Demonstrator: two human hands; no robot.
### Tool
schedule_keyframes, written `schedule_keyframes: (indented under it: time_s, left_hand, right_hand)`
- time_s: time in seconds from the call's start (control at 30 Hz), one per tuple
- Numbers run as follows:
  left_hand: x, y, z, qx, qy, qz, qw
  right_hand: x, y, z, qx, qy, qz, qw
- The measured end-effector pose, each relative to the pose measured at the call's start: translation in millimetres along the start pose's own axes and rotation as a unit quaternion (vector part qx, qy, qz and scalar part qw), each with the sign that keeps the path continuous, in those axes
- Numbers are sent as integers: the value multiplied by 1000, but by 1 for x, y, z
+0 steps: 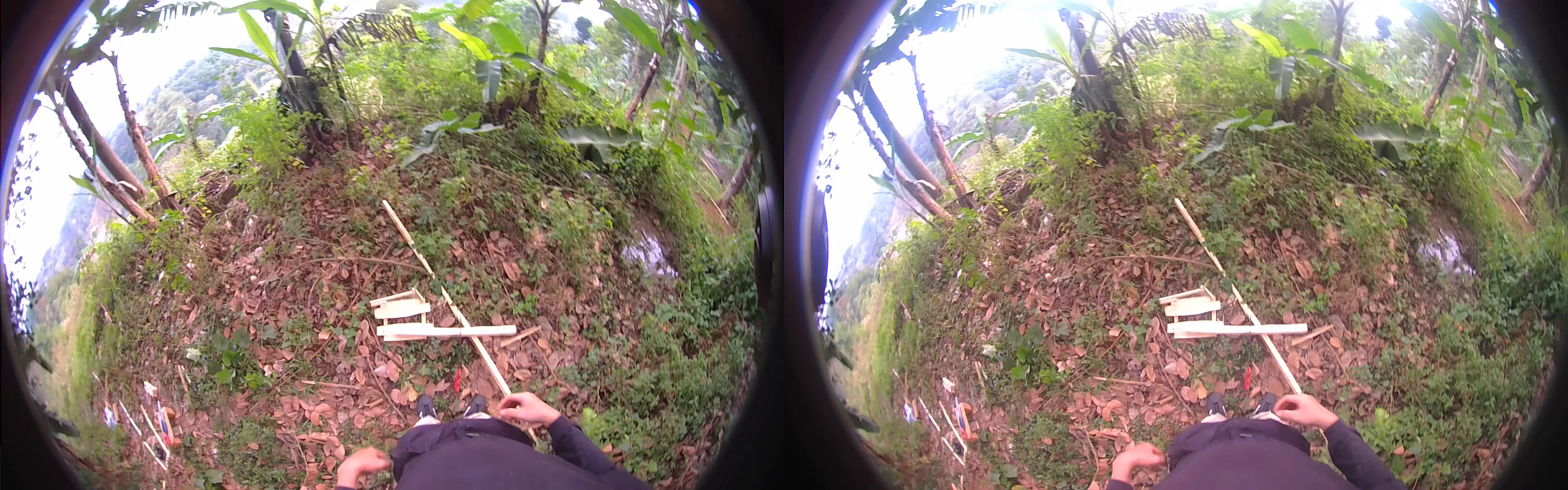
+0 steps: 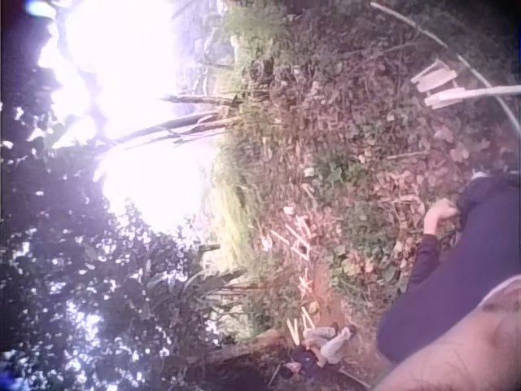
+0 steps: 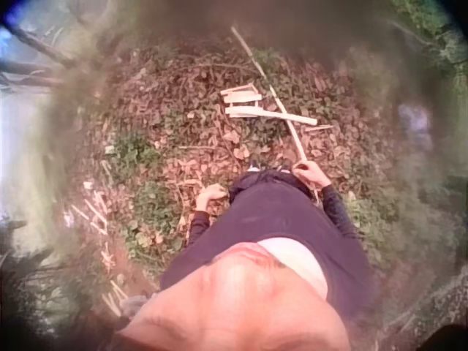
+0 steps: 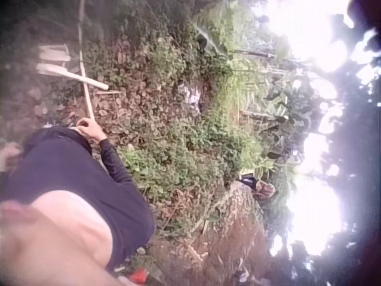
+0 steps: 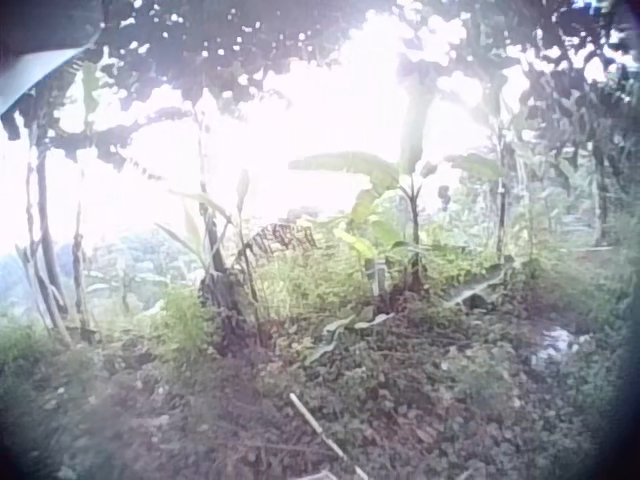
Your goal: The person sits on the forest floor and uses a red hand saw to cut a long piece of light-colored wood. They hold the wood steady with their left hand while sawing with their right hand, eventually cutting the piece into smaller segments.
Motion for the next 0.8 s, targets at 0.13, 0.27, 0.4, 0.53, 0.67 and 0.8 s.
schedule_keyframes:
  time_s: [0.13,0.27,0.4,0.53,0.67,0.8]
  left_hand:
    - [-47,-5,-44,-207,-88,57,973]
    - [-84,25,-20,5,-161,176,971]
    - [-81,30,-22,72,-254,109,958]
    - [-102,-15,-36,75,-177,158,969]
    - [-92,-24,-38,85,-225,201,949]
    - [-43,63,-9,150,-280,217,923]
  right_hand:
    - [-42,59,70,228,0,46,972]
    - [-41,74,84,268,-57,29,961]
    - [-36,71,95,226,-8,58,972]
    - [1,72,103,187,16,-6,982]
    - [13,69,110,189,71,-29,979]
    - [-40,47,122,150,68,74,984]
Point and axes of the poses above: each hand's wrist, its own y-axis towards the middle knuckle, its own z-axis out of the palm, x = y × z, the point moved 4 cm from there along y, towards the middle knuckle, and after that the axes turned 14 degrees about -z, right-handed, at the moved point
